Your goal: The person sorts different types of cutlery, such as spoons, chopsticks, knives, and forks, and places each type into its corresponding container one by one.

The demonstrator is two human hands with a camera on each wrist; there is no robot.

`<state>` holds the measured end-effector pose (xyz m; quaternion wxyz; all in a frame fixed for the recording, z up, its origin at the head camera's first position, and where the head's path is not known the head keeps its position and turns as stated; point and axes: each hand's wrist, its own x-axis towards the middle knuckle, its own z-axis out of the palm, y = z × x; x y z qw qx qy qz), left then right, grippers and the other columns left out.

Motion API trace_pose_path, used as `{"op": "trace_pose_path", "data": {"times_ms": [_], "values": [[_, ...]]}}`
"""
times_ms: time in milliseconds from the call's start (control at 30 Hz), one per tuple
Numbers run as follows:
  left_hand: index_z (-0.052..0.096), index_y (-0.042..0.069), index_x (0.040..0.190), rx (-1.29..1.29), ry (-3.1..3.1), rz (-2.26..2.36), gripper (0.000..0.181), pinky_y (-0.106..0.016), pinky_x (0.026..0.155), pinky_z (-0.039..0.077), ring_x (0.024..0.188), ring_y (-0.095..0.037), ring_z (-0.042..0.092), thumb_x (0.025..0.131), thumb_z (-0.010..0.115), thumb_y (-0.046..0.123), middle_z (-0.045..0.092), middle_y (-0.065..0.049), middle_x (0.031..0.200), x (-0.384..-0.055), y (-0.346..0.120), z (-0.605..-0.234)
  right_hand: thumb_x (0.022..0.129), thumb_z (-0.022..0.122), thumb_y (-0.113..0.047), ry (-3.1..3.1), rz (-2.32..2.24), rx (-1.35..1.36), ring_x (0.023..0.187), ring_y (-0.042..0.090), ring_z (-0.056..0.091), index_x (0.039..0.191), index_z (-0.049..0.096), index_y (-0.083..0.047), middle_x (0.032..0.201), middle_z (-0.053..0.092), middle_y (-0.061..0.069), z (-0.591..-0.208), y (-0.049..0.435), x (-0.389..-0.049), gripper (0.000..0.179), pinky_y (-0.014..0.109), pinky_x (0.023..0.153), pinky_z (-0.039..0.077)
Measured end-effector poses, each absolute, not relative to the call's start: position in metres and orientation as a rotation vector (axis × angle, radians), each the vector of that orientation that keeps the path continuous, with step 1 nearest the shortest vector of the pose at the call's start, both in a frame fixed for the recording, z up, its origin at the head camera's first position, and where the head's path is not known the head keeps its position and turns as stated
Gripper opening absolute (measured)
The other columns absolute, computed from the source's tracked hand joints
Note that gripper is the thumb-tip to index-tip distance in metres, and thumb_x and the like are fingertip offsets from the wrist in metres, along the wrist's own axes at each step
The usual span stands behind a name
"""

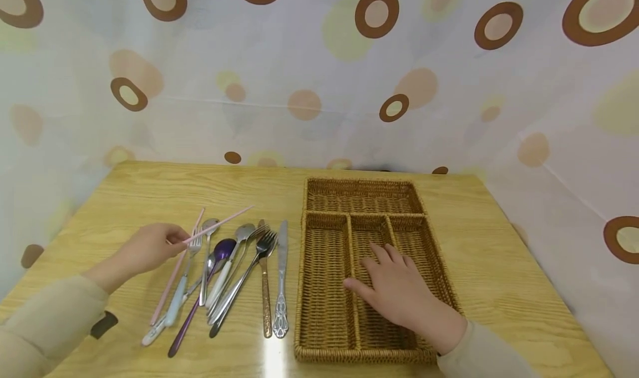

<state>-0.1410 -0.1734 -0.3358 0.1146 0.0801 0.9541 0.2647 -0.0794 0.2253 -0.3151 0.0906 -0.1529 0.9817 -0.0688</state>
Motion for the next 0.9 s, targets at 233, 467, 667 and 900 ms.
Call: {"op": "trace_pose_path", "data": {"times_ms": [233,467,667,900], "values": [[0.065,-0.001,0.101,0.278,2.839,0.797,0.017,-0.026,0.059,0.043,0.068,-0.015,0.052,0.090,0.058,0.010,0.065,-0.009,0.088,-0.138,-0.153,-0.321,0.088,0.051,-0.055,2.991,-0.143,-0.514,0.123,0.043,0.043,0.126,0.055,-0.003,0.136,0.048,0.020,-0.308,0.216,-0.085,0.065,0.065,0.093,0.036],[0.066,0.005,0.099,0.340,2.873,0.739,0.015,-0.026,0.055,0.040,0.064,-0.012,0.053,0.089,0.061,0.013,0.067,-0.005,0.088,-0.136,-0.127,-0.309,0.084,0.061,-0.048,3.083,-0.118,-0.643,0.113,0.036,0.053,0.120,0.059,-0.005,0.123,0.058,0.015,-0.299,0.201,-0.089,0.056,0.055,0.091,0.043],[0.068,0.008,0.095,0.430,2.905,0.737,0.010,-0.023,0.047,0.035,0.055,-0.009,0.049,0.088,0.063,0.013,0.069,-0.003,0.087,-0.133,-0.103,-0.304,0.082,0.068,-0.039,3.123,-0.150,-0.714,0.106,0.030,0.058,0.116,0.061,-0.005,0.115,0.063,0.011,-0.290,0.185,-0.095,0.048,0.048,0.086,0.048],[0.068,0.012,0.091,0.501,2.893,0.701,0.006,-0.024,0.049,0.035,0.057,-0.010,0.049,0.088,0.063,0.015,0.068,0.000,0.085,-0.132,-0.074,-0.299,0.082,0.069,-0.037,3.134,-0.129,-0.745,0.103,0.028,0.059,0.116,0.061,-0.005,0.113,0.064,0.010,-0.286,0.172,-0.101,0.048,0.044,0.083,0.050]]}}
